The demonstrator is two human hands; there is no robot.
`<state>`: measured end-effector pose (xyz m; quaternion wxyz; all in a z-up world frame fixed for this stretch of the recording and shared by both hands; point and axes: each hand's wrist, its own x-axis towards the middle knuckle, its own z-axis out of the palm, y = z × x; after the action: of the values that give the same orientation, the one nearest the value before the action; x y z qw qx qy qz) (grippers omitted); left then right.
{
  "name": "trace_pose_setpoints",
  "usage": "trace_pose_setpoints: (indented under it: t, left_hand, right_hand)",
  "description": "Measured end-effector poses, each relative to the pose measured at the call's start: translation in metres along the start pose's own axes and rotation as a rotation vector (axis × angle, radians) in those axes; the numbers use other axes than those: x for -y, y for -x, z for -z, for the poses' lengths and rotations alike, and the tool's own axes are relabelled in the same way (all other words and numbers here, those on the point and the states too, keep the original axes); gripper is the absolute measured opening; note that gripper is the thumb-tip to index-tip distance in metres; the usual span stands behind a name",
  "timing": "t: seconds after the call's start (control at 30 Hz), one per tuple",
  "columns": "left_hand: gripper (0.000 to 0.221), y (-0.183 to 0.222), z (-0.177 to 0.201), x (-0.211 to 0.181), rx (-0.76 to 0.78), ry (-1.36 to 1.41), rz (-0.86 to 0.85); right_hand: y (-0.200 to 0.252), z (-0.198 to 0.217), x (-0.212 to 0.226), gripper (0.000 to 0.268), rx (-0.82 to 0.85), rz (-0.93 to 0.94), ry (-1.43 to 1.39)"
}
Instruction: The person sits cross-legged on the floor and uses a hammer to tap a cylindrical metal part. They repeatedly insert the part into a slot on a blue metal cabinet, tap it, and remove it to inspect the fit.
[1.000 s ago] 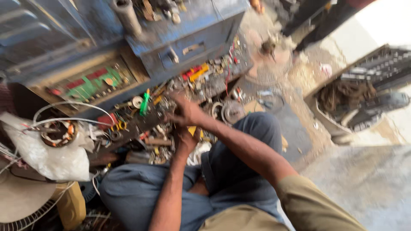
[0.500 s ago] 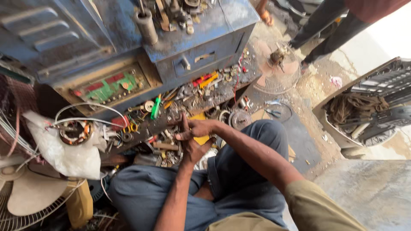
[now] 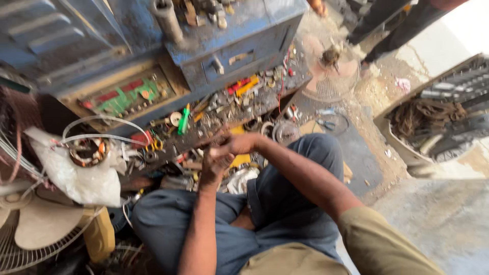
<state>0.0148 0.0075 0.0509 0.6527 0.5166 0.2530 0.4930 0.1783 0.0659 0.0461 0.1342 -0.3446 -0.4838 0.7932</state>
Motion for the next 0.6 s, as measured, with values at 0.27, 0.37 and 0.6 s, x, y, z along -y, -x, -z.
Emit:
trace_pose_setpoints:
  t: [0.27, 0.37, 0.6]
  left_hand:
    - [0.078, -0.010, -0.002, 0.015, -0.034, -0.252, -0.029]
    - [0.080, -0.021, 0.001, 0.018, -0.057, -0.245, -0.087]
    - [0.052, -0.017, 0.011, 0.033, -0.336, -0.505, 0.028]
  right_hand:
    - [0.002, -0.011, 0.024, 0.078, -0.113, 0.246, 0.260]
    - [0.000, 0.006, 0.039, 0.102, -0.377, 0.278, 0.530]
    - [0.014, 0.051, 0.074, 0.116, -1.121, 0.666, 0.755]
